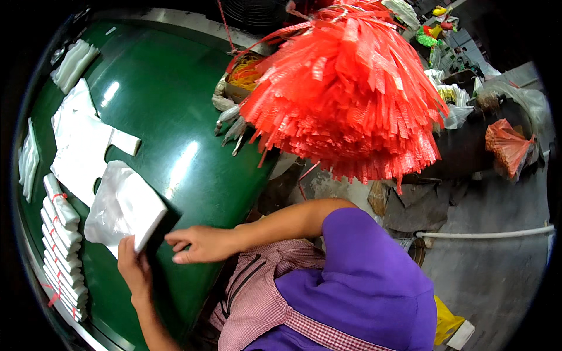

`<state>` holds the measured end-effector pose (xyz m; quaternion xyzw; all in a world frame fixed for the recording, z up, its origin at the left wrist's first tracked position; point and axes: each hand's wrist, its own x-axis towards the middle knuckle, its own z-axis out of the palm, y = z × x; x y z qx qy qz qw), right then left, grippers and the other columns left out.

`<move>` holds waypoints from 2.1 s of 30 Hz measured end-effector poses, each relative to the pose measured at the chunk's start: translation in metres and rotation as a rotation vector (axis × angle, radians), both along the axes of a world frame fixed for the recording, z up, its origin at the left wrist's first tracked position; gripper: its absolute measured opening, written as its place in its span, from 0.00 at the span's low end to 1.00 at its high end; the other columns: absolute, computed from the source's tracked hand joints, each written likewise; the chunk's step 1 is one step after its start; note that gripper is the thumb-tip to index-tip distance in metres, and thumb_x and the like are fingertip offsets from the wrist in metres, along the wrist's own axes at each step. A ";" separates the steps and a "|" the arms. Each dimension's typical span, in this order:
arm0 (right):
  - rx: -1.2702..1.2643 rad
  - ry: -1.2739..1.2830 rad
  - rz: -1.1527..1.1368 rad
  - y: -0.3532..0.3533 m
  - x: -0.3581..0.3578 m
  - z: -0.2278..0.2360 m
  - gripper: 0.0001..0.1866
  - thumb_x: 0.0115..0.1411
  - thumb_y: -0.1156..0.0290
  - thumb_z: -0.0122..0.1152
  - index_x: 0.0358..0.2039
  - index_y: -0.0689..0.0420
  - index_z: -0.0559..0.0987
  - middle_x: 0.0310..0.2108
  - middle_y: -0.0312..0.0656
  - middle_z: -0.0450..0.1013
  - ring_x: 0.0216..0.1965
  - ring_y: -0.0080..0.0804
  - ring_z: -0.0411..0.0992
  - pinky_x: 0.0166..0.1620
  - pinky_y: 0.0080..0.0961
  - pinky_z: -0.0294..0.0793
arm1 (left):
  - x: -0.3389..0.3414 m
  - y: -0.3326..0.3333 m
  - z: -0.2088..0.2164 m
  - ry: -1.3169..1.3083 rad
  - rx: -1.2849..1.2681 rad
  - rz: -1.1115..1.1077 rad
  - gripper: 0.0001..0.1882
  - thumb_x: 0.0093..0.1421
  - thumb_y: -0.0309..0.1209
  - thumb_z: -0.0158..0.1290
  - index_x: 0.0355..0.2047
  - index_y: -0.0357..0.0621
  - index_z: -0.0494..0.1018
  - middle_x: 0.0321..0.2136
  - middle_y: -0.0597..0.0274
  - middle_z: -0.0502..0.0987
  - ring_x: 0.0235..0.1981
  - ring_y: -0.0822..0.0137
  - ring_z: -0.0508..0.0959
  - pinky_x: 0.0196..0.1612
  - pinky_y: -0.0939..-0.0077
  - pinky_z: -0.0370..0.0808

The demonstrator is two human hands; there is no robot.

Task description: The person folds white rectangular items on a green table and secures them with red plastic ties. They repeatedly pick up a flat white item, fold it into a compact bundle, and tie it with a red strip before placing it in a growing stack of finished bundles.

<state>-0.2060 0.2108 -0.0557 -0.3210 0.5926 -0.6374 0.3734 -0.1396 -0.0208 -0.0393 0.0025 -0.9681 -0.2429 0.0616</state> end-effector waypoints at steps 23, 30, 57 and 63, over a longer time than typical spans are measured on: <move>0.031 1.118 0.584 0.008 -0.058 0.027 0.20 0.57 0.71 0.50 0.50 0.64 0.71 0.58 0.51 0.63 0.61 0.47 0.59 0.60 0.46 0.58 | 0.049 0.022 0.042 -0.240 -0.189 -0.219 0.18 0.44 0.23 0.58 0.39 0.45 0.76 0.59 0.56 0.66 0.62 0.46 0.61 0.64 0.42 0.50; 0.204 1.361 0.171 0.035 0.003 0.025 0.27 0.53 0.55 0.63 0.43 0.66 0.75 0.49 0.58 0.67 0.53 0.51 0.66 0.56 0.41 0.64 | 0.089 0.070 0.043 -0.142 -0.118 -0.152 0.21 0.50 0.24 0.57 0.46 0.42 0.72 0.57 0.50 0.67 0.60 0.45 0.64 0.61 0.52 0.60; -0.119 -0.090 -0.824 0.092 -0.034 0.007 0.14 0.66 0.63 0.50 0.32 0.62 0.77 0.21 0.34 0.72 0.18 0.17 0.69 0.21 0.16 0.67 | 0.112 0.069 0.020 -0.302 0.720 0.286 0.13 0.62 0.29 0.52 0.46 0.39 0.70 0.39 0.56 0.75 0.40 0.69 0.71 0.44 0.77 0.69; 0.142 0.184 -0.132 0.053 0.034 -0.023 0.11 0.61 0.66 0.55 0.28 0.61 0.76 0.19 0.38 0.72 0.22 0.31 0.71 0.27 0.29 0.72 | 0.111 0.076 0.030 -0.455 1.211 0.347 0.11 0.63 0.28 0.49 0.44 0.35 0.70 0.36 0.59 0.75 0.38 0.69 0.73 0.40 0.74 0.72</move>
